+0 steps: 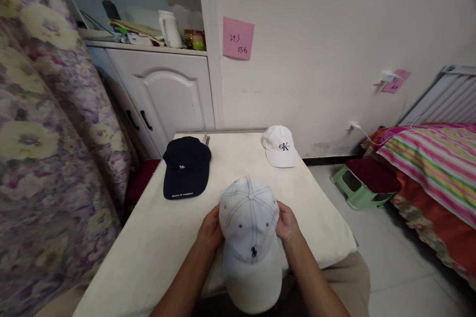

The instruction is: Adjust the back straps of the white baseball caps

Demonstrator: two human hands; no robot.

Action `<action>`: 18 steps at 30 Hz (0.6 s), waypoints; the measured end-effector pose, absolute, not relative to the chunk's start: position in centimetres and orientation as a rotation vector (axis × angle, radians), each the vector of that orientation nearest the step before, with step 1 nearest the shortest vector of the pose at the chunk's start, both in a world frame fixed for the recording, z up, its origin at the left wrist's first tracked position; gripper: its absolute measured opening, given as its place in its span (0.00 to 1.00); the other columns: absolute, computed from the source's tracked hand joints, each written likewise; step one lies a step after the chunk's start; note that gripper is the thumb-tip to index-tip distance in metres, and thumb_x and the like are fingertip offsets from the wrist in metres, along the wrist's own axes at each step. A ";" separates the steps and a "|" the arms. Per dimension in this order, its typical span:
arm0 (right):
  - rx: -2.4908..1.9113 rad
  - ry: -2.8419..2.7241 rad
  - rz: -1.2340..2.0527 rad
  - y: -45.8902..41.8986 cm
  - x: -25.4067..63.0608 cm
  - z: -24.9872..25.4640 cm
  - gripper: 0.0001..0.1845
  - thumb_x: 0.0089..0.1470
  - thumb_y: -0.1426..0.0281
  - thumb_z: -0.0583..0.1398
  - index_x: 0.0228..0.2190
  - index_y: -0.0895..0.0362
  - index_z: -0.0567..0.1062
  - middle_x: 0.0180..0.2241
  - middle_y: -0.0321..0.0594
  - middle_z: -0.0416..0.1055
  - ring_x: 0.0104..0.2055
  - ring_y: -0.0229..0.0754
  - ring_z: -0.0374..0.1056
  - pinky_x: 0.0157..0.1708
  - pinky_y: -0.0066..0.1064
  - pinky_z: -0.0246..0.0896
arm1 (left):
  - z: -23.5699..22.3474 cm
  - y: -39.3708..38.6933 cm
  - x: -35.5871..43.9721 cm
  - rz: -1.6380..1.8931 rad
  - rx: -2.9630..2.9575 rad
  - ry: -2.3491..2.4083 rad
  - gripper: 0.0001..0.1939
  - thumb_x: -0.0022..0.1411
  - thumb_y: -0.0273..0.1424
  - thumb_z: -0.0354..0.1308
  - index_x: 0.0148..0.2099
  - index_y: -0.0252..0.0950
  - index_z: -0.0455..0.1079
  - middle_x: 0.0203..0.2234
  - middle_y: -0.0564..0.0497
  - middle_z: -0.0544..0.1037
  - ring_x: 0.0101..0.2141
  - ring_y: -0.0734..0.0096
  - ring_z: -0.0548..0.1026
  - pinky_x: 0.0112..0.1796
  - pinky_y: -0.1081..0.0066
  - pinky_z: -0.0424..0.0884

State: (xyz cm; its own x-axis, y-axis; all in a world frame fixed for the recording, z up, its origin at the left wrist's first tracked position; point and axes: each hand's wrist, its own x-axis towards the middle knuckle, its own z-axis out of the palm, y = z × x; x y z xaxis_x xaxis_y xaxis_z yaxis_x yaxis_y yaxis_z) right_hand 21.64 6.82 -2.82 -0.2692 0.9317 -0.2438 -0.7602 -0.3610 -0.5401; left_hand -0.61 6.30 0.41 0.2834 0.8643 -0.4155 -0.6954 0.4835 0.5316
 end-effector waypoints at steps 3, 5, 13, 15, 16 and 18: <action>-0.658 -0.425 1.817 6.9 21.8 -2.8 0.14 0.41 0.67 0.69 0.33 0.58 0.80 0.33 0.42 0.82 0.46 0.53 0.76 0.48 0.44 0.70 | 0.5 5.6 -0.7 1.091 0.282 0.737 0.12 0.64 0.29 0.53 0.46 0.35 0.76 0.35 0.45 0.85 0.50 0.51 0.77 0.50 0.59 0.73; -0.677 -0.452 1.780 6.8 21.9 -2.8 0.16 0.41 0.66 0.69 0.34 0.58 0.80 0.34 0.42 0.82 0.46 0.52 0.75 0.49 0.44 0.69 | 0.5 4.9 -0.8 1.102 0.293 0.744 0.13 0.66 0.31 0.51 0.45 0.36 0.75 0.35 0.45 0.84 0.52 0.52 0.76 0.51 0.60 0.72; -0.787 -0.546 1.513 5.4 21.6 -2.1 0.19 0.42 0.63 0.70 0.38 0.59 0.79 0.41 0.44 0.80 0.48 0.50 0.74 0.52 0.38 0.67 | 0.8 2.9 -0.1 1.069 0.359 0.832 0.12 0.64 0.26 0.51 0.43 0.34 0.76 0.33 0.43 0.84 0.49 0.49 0.78 0.49 0.57 0.73; -0.844 -0.546 1.402 4.0 22.4 -2.0 0.22 0.43 0.64 0.71 0.41 0.57 0.78 0.43 0.42 0.80 0.49 0.47 0.73 0.52 0.36 0.66 | 0.9 2.8 -0.1 1.073 0.393 0.853 0.10 0.63 0.25 0.52 0.41 0.33 0.76 0.33 0.43 0.84 0.48 0.49 0.79 0.48 0.57 0.74; -0.883 -0.546 1.340 3.1 23.1 -2.0 0.23 0.43 0.65 0.71 0.43 0.56 0.77 0.43 0.41 0.79 0.49 0.46 0.73 0.52 0.35 0.66 | 0.9 2.8 -0.1 1.079 0.414 0.861 0.10 0.63 0.25 0.53 0.41 0.34 0.76 0.32 0.43 0.84 0.47 0.49 0.79 0.48 0.58 0.74; -1.015 -0.599 1.205 0.7 24.5 -2.3 0.23 0.44 0.64 0.72 0.42 0.57 0.78 0.42 0.42 0.79 0.47 0.45 0.73 0.49 0.33 0.68 | 0.8 2.8 -0.1 1.097 0.466 0.880 0.09 0.63 0.25 0.54 0.41 0.34 0.76 0.32 0.44 0.84 0.47 0.49 0.79 0.47 0.58 0.74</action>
